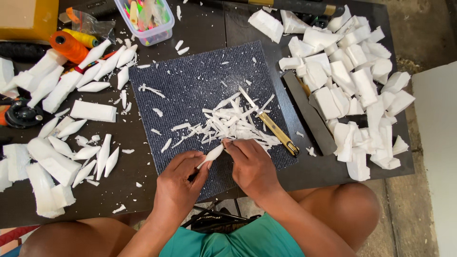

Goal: The person is shaping a white foam piece using a small knife. They hold the foam in one hand and carefully carve it with the other, creating shavings that fall onto a mat below. The person rotates the foam to work on different sides.

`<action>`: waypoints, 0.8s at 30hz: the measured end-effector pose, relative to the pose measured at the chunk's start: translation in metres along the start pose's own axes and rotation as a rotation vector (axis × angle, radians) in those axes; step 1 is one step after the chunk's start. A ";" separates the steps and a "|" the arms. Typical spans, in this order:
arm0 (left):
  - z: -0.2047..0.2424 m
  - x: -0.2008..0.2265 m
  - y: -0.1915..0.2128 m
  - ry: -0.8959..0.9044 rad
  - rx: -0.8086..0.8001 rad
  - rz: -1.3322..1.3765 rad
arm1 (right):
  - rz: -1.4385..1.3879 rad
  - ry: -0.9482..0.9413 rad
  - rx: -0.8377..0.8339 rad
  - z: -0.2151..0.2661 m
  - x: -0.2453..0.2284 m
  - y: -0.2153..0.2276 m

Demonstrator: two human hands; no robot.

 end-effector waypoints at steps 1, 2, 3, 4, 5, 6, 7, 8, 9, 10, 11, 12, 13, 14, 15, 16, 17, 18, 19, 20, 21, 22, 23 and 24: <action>0.000 0.001 -0.001 0.000 0.000 -0.001 | 0.000 0.000 0.001 -0.001 -0.001 0.001; 0.000 0.002 -0.001 -0.008 0.004 -0.036 | 0.013 -0.008 0.012 -0.002 -0.002 0.001; 0.000 0.002 -0.001 -0.015 0.009 -0.074 | 0.024 -0.014 0.024 -0.003 -0.004 0.001; 0.000 0.002 -0.002 -0.014 0.010 -0.078 | 0.020 -0.013 0.025 -0.002 -0.004 0.003; 0.000 0.002 -0.002 -0.030 -0.004 -0.090 | 0.018 -0.020 0.022 -0.003 -0.004 0.004; 0.001 0.002 -0.001 -0.045 -0.018 -0.103 | 0.016 -0.028 0.020 -0.004 -0.006 0.004; 0.003 0.000 0.000 -0.039 0.000 -0.130 | -0.004 -0.003 0.027 -0.001 -0.006 0.002; 0.004 -0.003 0.001 -0.022 -0.010 -0.104 | -0.017 -0.023 0.022 0.001 -0.005 -0.002; 0.006 -0.004 -0.004 -0.004 -0.022 -0.067 | -0.020 -0.049 0.008 0.007 0.000 -0.002; 0.004 -0.005 0.005 0.004 -0.007 -0.081 | -0.032 -0.030 0.008 -0.005 -0.009 -0.002; 0.003 -0.002 0.005 -0.026 -0.003 -0.077 | -0.026 0.011 0.058 -0.005 -0.018 0.006; 0.002 0.002 0.003 -0.057 0.000 -0.073 | -0.019 0.052 0.108 -0.005 -0.024 0.013; 0.004 0.001 0.001 -0.063 -0.016 -0.060 | -0.009 0.033 0.108 -0.001 -0.022 0.009; 0.006 0.000 -0.001 -0.031 -0.054 -0.048 | -0.007 0.048 0.072 0.002 -0.021 0.003; 0.008 -0.002 -0.001 0.005 -0.084 -0.043 | -0.010 0.071 0.036 0.004 -0.020 -0.003; 0.007 -0.001 -0.003 0.001 -0.093 -0.038 | -0.005 0.061 0.036 0.004 -0.014 -0.001; 0.005 -0.001 -0.003 -0.018 -0.046 -0.052 | -0.003 0.046 0.046 0.003 -0.008 0.000; 0.003 0.000 -0.002 -0.037 0.001 -0.067 | -0.001 0.030 0.056 0.002 -0.002 0.002; 0.003 0.001 -0.002 -0.041 0.001 -0.067 | 0.000 0.031 0.059 0.000 -0.006 0.006; 0.004 0.001 -0.001 -0.028 -0.012 -0.059 | -0.011 0.014 0.049 -0.002 -0.010 0.010; 0.004 0.001 -0.002 -0.017 -0.025 -0.050 | -0.021 -0.003 0.040 -0.005 -0.013 0.014; 0.000 0.001 -0.003 -0.021 -0.025 -0.049 | -0.018 -0.003 0.044 -0.005 -0.014 0.013; 0.001 0.002 -0.002 -0.033 -0.018 -0.050 | -0.016 0.040 0.053 -0.003 -0.018 0.010; 0.001 0.002 -0.001 -0.044 -0.011 -0.051 | -0.013 0.082 0.063 0.000 -0.024 0.007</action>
Point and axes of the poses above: each hand's wrist, its own z-axis away from the middle knuckle, its own y-axis out of the back of the hand, x = y × z, the point moved 3 cm from there along -z, towards the middle knuckle, and after that the axes turned 3 degrees about -x, right-handed, at the moved point
